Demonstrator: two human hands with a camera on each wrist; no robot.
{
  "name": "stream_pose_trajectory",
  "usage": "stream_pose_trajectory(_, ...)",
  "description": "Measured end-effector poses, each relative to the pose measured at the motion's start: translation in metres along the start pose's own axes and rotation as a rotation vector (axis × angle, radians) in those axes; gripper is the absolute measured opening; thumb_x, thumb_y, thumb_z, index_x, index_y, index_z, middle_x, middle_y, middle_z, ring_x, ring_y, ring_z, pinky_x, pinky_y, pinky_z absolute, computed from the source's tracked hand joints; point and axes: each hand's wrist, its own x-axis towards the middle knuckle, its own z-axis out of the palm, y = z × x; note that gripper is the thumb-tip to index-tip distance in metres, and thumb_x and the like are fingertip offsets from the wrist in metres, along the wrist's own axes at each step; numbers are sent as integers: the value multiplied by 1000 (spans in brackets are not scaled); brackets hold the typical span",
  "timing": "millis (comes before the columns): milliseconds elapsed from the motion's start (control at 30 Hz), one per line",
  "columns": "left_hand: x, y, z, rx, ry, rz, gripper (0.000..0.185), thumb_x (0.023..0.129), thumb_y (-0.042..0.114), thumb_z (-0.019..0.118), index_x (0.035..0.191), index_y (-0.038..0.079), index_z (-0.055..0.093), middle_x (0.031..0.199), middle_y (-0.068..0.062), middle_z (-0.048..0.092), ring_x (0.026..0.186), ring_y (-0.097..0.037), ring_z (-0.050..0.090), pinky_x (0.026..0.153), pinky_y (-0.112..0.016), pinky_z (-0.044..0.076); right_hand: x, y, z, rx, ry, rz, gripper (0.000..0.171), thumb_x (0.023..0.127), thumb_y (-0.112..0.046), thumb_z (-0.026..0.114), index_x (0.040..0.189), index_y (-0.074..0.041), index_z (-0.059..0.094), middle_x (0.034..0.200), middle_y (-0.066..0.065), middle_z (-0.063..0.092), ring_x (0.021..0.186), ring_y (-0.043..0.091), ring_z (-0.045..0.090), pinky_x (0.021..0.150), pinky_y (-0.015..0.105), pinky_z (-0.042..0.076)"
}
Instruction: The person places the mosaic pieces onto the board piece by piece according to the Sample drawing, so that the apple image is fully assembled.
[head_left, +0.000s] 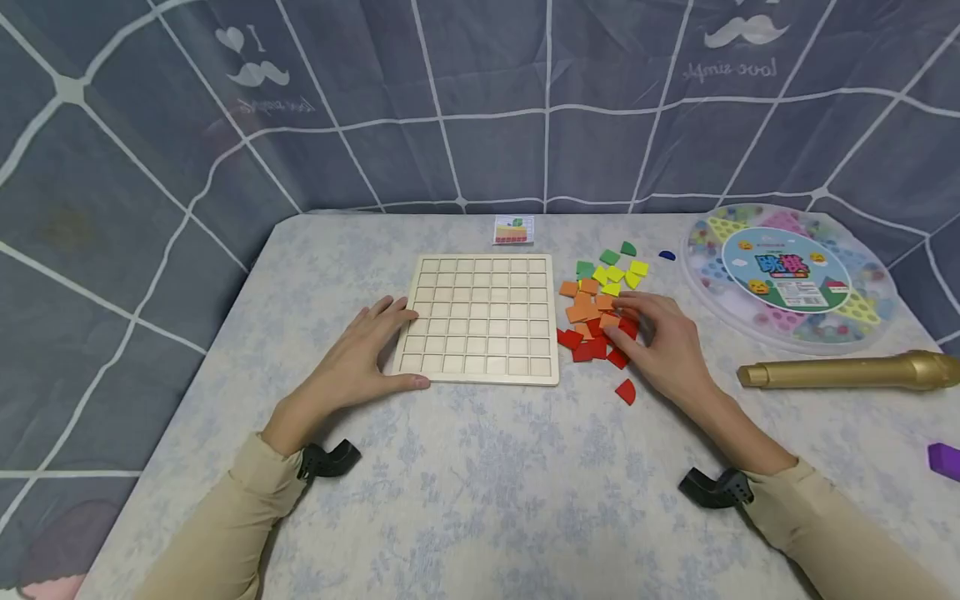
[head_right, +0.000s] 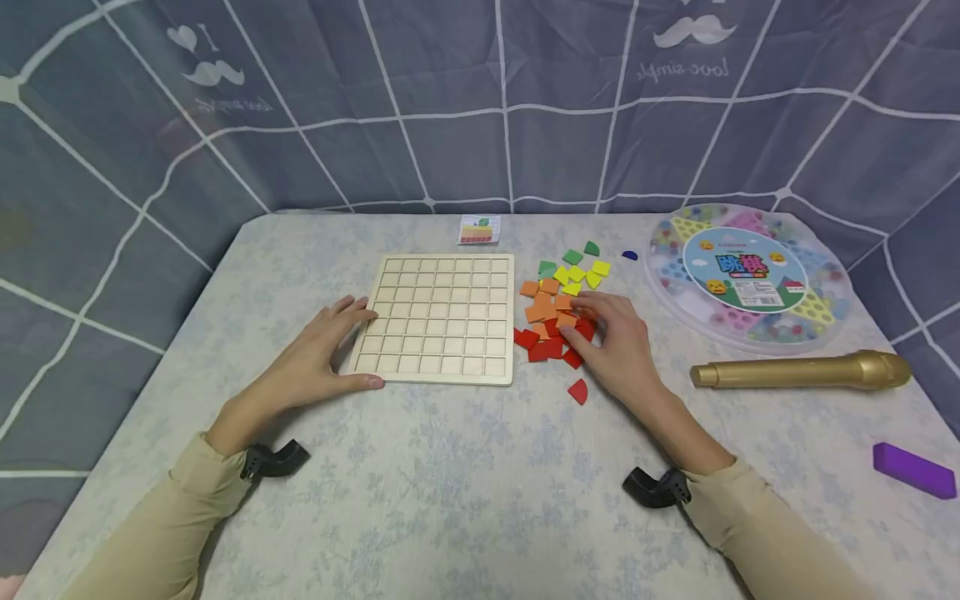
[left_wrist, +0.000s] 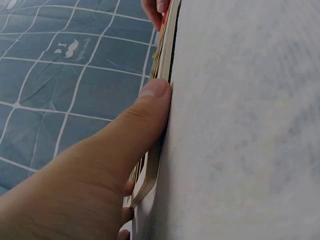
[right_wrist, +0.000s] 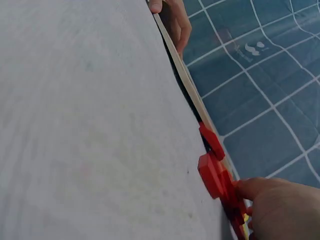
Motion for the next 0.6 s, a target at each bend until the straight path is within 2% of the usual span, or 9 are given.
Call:
stream_pose_trajectory(133, -1, -1, -3, -7, 3, 0, 101, 80, 59, 87, 157, 10, 45, 172, -18, 28, 163, -37, 16, 133, -57, 11, 4, -13, 3, 15, 16, -33, 43, 91, -15, 83, 130, -3, 73, 136, 17, 68, 135, 36, 54, 109, 60, 46)
stream_pose_trajectory(300, -2, 1, -3, -11, 1, -6, 101, 80, 58, 88, 157, 10, 44, 173, -17, 28, 164, -36, 15, 133, -55, 10, 5, -28, 9, 47, 1, -133, 38, 90, -12, 84, 124, 0, 74, 132, 16, 69, 129, 36, 55, 104, 58, 47)
stream_pose_trajectory(467, -1, 2, -3, -12, -6, -6, 101, 81, 58, 87, 158, 10, 43, 173, -16, 27, 164, -35, 14, 133, -54, 11, 6, -33, 13, 27, -5, -135, 33, 87, -12, 87, 117, -3, 77, 119, 14, 73, 113, 32, 56, 90, 50, 47)
stream_pose_trajectory(600, -1, 2, -3, -18, -10, -10, 100, 81, 57, 87, 158, 10, 43, 173, -17, 27, 164, -35, 14, 133, -54, 10, 6, -33, 16, -10, -57, -145, 33, 85, -19, 90, 113, -6, 79, 117, 13, 72, 110, 30, 54, 89, 49, 47)
